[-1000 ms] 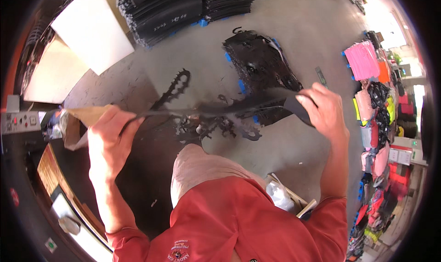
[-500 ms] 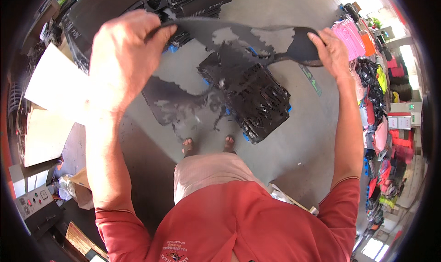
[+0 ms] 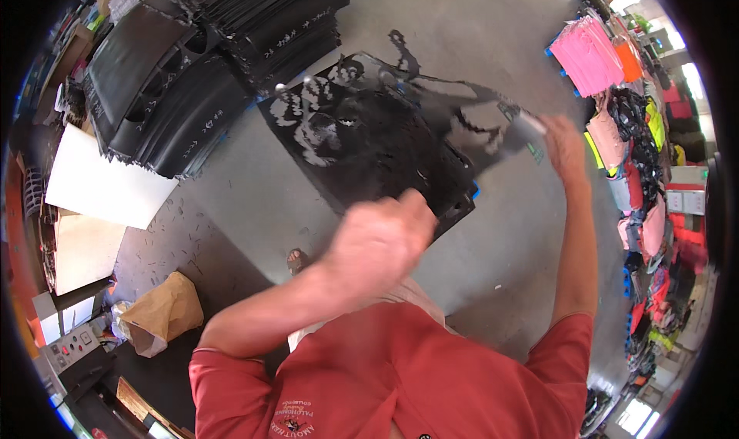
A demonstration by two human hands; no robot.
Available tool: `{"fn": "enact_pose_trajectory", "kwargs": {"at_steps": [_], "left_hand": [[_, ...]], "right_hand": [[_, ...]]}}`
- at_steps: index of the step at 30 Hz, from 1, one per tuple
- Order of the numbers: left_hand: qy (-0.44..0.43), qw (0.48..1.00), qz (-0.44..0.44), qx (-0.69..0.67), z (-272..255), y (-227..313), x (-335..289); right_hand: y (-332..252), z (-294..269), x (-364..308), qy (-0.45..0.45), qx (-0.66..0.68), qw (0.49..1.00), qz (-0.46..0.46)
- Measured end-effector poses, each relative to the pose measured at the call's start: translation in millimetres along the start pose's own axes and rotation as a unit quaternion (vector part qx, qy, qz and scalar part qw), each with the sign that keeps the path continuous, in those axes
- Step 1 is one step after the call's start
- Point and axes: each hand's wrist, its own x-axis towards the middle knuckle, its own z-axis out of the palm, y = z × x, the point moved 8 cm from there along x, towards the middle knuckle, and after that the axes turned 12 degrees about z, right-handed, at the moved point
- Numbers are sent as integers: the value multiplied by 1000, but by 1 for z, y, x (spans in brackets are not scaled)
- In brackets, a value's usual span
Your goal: The person retrieves a large black rubber sheet, places it on a cutting table, and uses a metal template to cut out multiple identical shapes. The cut pieces are removed and set aside while the process repeats on the same sheet.
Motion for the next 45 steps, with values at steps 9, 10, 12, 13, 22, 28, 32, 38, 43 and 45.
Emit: {"fn": "enact_pose_trajectory", "kwargs": {"at_steps": [9,10,12,13,22,28,32,38,43,45], "left_hand": [[-409,794,43,-447,323,108,-42],[-386,790,27,-476,319,99,-43],[-367,843,35,-391,311,59,-35],[-331,876,36,-350,297,39,-31],[1,891,-342,-300,64,-165,-142],[381,797,-238,-404,-177,-274,-225],[443,776,-322,-313,-249,-328,-298],[400,742,-488,-226,-247,-394,-416],[461,665,-560,-175,-249,-452,-502],[461,652,-585,-146,-260,-480,-526]], "right_hand": [[138,215,-359,-438,-19,837,327],[132,227,-388,-485,34,786,381],[91,235,-404,-439,90,817,363],[71,242,-406,-440,112,807,378],[-226,301,-251,-468,294,787,275],[-385,295,-91,-399,324,841,170],[-494,292,1,-392,323,858,75],[-669,254,130,-369,406,834,-59],[-799,207,265,-294,412,851,-140],[-835,191,330,-241,396,873,-150]]}}
